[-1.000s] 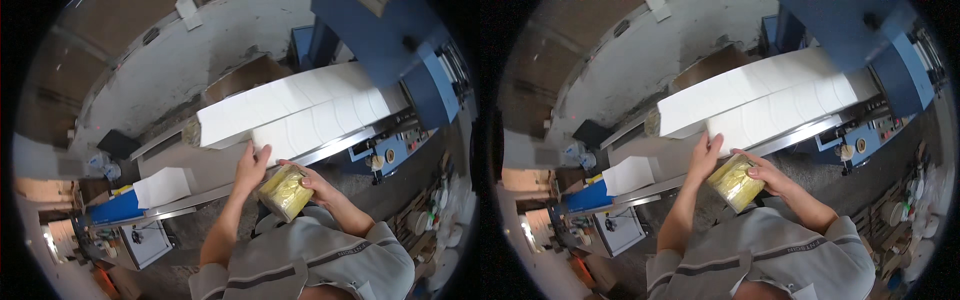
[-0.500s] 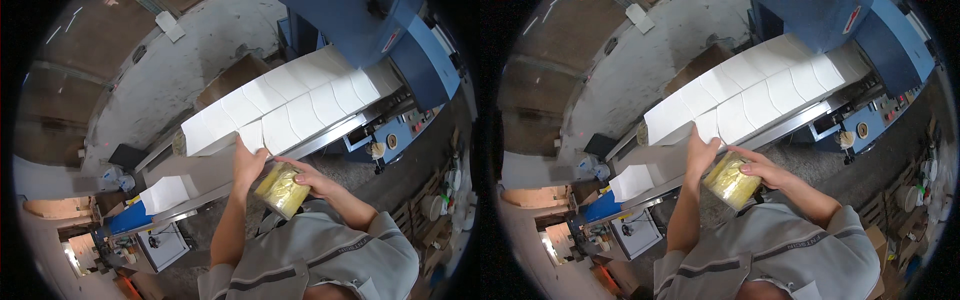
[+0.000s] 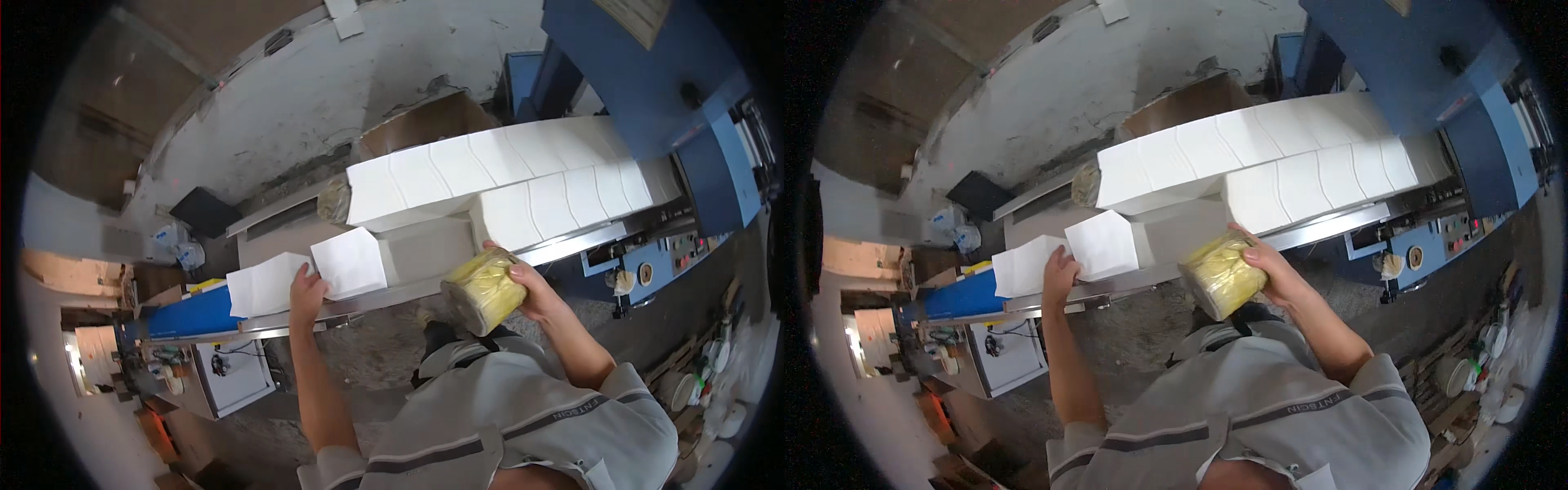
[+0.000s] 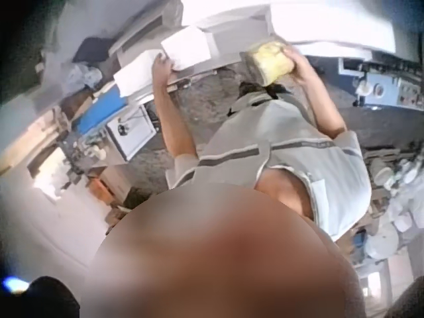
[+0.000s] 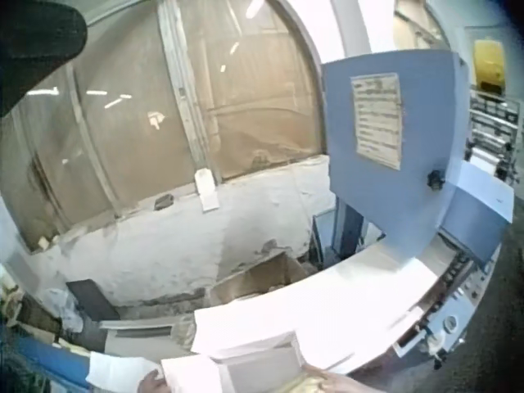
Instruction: Packaging stacks of paper using a conveyor belt and machine.
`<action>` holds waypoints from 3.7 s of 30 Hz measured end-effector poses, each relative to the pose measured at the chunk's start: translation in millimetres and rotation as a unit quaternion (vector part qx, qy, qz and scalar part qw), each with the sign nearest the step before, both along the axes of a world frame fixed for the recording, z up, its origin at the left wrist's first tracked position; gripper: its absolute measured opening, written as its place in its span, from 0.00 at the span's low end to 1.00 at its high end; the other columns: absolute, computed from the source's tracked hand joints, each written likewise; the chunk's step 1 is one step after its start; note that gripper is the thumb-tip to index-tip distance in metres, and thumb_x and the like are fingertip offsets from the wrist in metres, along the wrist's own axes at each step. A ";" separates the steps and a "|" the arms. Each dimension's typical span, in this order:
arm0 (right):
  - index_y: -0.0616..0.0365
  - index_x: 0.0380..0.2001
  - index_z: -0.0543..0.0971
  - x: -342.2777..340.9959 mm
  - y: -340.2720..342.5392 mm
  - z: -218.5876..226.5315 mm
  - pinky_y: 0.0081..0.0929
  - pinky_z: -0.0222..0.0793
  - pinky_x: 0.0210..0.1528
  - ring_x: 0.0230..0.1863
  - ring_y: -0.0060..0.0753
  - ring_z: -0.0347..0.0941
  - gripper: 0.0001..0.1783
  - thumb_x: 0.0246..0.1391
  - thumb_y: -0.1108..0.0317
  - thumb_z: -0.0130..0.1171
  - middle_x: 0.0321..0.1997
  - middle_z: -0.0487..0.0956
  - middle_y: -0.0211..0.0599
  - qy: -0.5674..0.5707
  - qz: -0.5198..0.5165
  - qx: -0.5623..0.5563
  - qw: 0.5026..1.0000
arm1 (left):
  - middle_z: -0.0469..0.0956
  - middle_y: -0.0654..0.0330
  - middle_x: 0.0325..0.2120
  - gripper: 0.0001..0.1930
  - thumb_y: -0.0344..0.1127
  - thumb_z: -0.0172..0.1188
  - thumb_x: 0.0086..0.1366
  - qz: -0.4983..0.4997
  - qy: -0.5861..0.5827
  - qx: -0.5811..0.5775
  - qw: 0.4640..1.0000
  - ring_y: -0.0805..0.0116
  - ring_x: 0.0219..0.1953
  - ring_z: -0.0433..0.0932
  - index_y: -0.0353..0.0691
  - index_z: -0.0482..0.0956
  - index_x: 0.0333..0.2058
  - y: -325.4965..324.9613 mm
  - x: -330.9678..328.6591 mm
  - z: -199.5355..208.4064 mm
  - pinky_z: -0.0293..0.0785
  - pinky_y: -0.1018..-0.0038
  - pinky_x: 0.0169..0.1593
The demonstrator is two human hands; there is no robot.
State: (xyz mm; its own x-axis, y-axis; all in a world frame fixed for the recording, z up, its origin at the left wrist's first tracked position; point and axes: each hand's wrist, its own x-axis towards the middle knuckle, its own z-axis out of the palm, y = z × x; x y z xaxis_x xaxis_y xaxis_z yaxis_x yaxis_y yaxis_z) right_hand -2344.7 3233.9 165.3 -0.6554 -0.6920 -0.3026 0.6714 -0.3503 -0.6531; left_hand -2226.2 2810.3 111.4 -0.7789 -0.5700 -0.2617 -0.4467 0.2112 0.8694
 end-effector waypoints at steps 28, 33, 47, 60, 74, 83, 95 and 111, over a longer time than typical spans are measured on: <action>0.68 0.68 0.52 18.1 104.9 7.1 0.30 0.59 0.64 0.62 0.35 0.66 0.50 0.49 0.53 0.63 0.62 0.67 0.46 -0.004 -0.017 -0.070 0.997 | 0.74 0.30 0.44 0.51 0.54 0.60 0.57 -0.270 -0.048 -0.128 0.953 0.37 0.48 0.75 0.16 0.45 0.61 340.8 -170.2 71.4 0.70 0.58 0.54; 0.68 0.68 0.51 13.0 121.0 1.7 0.30 0.62 0.63 0.61 0.36 0.67 0.55 0.45 0.51 0.66 0.61 0.68 0.45 -0.006 -0.017 -0.047 0.999 | 0.75 0.31 0.45 0.46 0.46 0.59 0.55 -0.269 -0.044 -0.145 0.951 0.38 0.47 0.76 0.16 0.48 0.60 342.6 -174.9 63.4 0.71 0.59 0.52; 0.66 0.68 0.50 -13.9 73.3 -16.8 0.31 0.62 0.63 0.62 0.38 0.65 0.53 0.49 0.51 0.64 0.62 0.65 0.48 0.002 -0.051 -0.039 0.998 | 0.77 0.49 0.44 0.34 0.25 0.57 0.55 -0.108 0.015 0.238 0.965 0.65 0.36 0.80 0.26 0.58 0.61 190.7 -109.6 0.9 0.76 0.75 0.34; 0.65 0.66 0.57 0.2 51.6 -0.8 0.36 0.62 0.64 0.61 0.43 0.67 0.45 0.51 0.51 0.59 0.61 0.69 0.50 0.021 -0.115 0.014 0.993 | 0.78 0.45 0.45 0.18 0.38 0.49 0.65 -0.414 0.051 -0.560 0.716 0.52 0.55 0.72 0.32 0.79 0.46 204.0 -87.5 52.7 0.47 0.49 0.67; 0.68 0.65 0.56 -4.9 89.9 -13.2 0.32 0.65 0.62 0.58 0.38 0.71 0.47 0.52 0.48 0.60 0.60 0.70 0.48 0.020 -0.026 0.006 0.999 | 0.80 0.42 0.37 0.34 0.59 0.53 0.65 -0.293 -0.039 0.044 0.954 0.56 0.43 0.80 0.28 0.72 0.51 267.0 -139.1 32.2 0.73 0.67 0.46; 0.69 0.67 0.53 -18.5 192.7 13.6 0.29 0.61 0.63 0.60 0.36 0.68 0.55 0.44 0.48 0.66 0.61 0.68 0.47 0.029 0.014 -0.008 0.999 | 0.73 0.27 0.45 0.49 0.54 0.57 0.59 -0.240 -0.016 -0.164 0.957 0.36 0.48 0.75 0.13 0.46 0.60 410.1 -196.7 54.2 0.71 0.57 0.52; 0.67 0.67 0.52 -49.4 184.5 8.1 0.30 0.61 0.63 0.61 0.37 0.67 0.57 0.42 0.48 0.68 0.61 0.67 0.46 0.021 0.067 -0.027 0.997 | 0.77 0.34 0.42 0.37 0.35 0.61 0.50 -0.166 0.020 -0.131 0.977 0.40 0.45 0.78 0.21 0.60 0.56 405.9 -197.1 59.7 0.73 0.60 0.50; 0.67 0.68 0.50 -57.0 143.8 -4.2 0.32 0.62 0.63 0.60 0.41 0.68 0.56 0.46 0.46 0.64 0.61 0.67 0.50 0.040 -0.015 0.027 0.999 | 0.75 0.44 0.46 0.26 0.27 0.53 0.57 -0.127 0.114 -0.469 0.867 0.51 0.54 0.71 0.26 0.67 0.56 260.7 -112.8 63.2 0.65 0.60 0.58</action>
